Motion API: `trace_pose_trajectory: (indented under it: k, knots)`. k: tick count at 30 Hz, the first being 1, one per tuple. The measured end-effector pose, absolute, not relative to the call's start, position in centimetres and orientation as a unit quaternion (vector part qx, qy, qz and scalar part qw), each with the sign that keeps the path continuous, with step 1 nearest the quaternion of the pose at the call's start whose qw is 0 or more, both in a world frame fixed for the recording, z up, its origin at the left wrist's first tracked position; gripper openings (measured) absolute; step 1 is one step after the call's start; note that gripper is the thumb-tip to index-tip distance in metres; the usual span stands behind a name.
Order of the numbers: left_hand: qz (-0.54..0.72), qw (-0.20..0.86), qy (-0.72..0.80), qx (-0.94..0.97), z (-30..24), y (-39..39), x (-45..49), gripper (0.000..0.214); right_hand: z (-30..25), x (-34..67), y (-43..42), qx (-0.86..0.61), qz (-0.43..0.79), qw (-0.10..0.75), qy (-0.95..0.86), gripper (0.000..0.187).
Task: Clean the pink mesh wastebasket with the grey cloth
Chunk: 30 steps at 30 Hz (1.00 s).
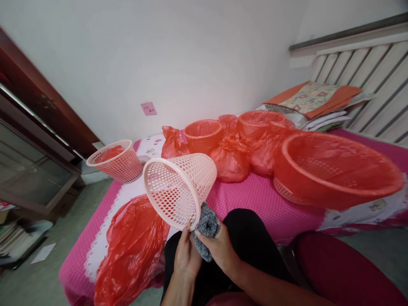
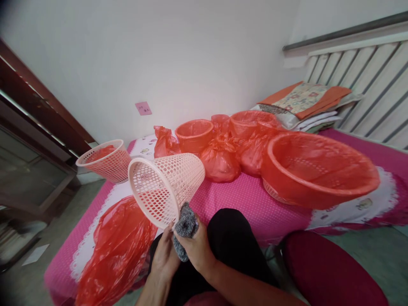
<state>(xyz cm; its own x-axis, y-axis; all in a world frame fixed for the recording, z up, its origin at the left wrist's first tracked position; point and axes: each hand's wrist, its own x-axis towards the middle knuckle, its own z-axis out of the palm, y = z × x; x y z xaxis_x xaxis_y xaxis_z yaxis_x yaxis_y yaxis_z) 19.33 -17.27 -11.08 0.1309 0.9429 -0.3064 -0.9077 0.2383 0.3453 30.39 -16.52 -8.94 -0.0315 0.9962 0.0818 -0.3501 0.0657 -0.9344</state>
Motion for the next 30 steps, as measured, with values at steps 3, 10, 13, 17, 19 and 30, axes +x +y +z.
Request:
trace_pose_trajectory:
  k: [3,10,13,17,19,30]
  knots:
    - [0.611,0.761,0.212,0.056,-11.7,-17.2,19.1,0.035,-8.9,30.4,-16.6,-0.379,0.564,0.585,-0.443,0.043]
    - [0.605,0.764,0.215,0.068,-12.3,-17.2,18.7,0.04,-9.5,30.3,-16.6,-0.38,0.571,0.574,-0.446,0.044]
    - [0.606,0.757,0.24,0.045,-12.3,-17.2,18.6,0.042,-9.8,30.3,-16.5,-0.375,0.582,0.568,-0.445,0.047]
    - [0.611,0.738,0.284,0.032,-12.1,-17.1,18.2,0.044,-9.5,30.8,-16.0,-0.354,0.601,0.545,-0.464,0.05]
    - [0.614,0.73,0.299,0.037,-12.1,-16.9,17.7,0.045,-9.1,31.4,-15.6,-0.334,0.628,0.518,-0.475,0.047]
    - [0.612,0.674,0.411,0.039,-11.5,-14.6,12.9,0.029,-5.6,42.7,-11.3,-0.273,0.779,0.385,-0.413,0.041]
